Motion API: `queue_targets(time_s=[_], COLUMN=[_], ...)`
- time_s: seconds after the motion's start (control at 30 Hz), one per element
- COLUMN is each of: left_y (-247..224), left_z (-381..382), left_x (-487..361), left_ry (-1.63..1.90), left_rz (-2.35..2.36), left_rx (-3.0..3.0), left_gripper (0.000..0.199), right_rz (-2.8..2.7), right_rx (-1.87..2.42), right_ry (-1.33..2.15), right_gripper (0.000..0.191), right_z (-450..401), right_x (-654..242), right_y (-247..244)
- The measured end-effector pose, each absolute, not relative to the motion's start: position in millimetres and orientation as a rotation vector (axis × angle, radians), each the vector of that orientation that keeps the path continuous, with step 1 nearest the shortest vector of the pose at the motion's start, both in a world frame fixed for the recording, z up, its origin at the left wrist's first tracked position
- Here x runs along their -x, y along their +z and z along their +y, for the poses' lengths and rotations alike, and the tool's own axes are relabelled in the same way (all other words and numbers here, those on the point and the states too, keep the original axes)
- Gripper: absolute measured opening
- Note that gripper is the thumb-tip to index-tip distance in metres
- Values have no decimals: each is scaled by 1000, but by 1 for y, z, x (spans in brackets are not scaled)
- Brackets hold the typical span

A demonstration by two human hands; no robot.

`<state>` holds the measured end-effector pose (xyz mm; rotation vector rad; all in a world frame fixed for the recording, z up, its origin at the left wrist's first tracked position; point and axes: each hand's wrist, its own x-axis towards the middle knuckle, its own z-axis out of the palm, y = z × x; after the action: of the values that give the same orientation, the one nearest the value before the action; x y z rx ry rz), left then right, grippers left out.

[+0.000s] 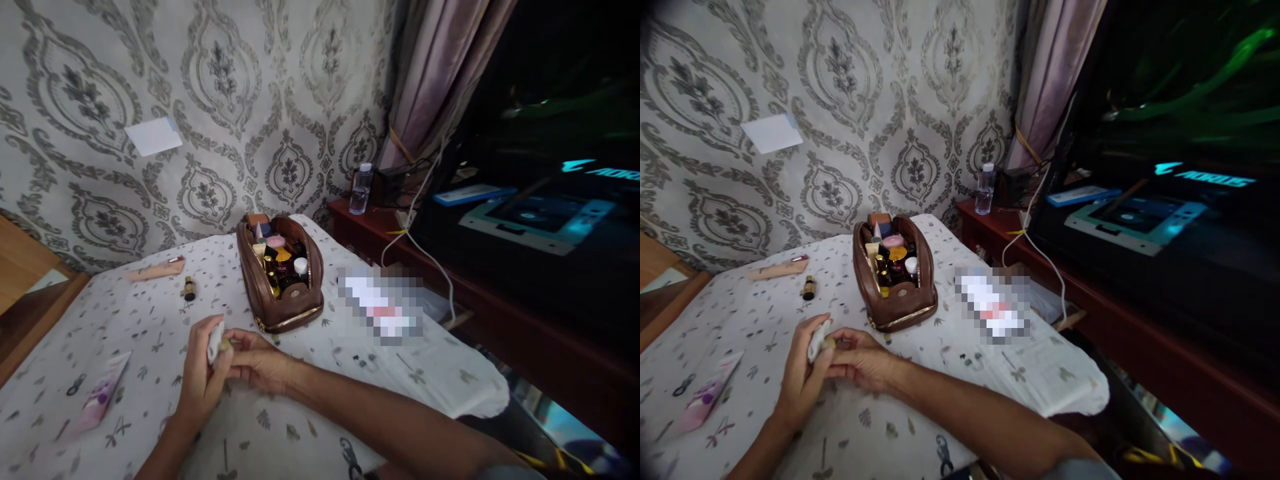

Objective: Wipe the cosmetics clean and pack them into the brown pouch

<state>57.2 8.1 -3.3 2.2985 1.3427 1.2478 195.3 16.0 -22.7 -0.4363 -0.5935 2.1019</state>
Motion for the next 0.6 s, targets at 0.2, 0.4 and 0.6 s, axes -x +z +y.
queue_targets(time_s=[0.2,0.4,0.6], left_y=[-7,3,1], left_z=[11,8,7], left_x=[-57,-51,-46], left_ry=[1164,1222,1208], left_rz=[1390,1332,1483], left_rx=[-2470,-2593,-2799], left_gripper=[33,24,28], right_rz=[-566,-661,-666], right_rx=[437,433,440], right_ry=[2088,2165,2122], right_gripper=[51,56,50], right_z=[17,18,15], right_x=[-196,-200,-202], right_y=[-22,-22,-20])
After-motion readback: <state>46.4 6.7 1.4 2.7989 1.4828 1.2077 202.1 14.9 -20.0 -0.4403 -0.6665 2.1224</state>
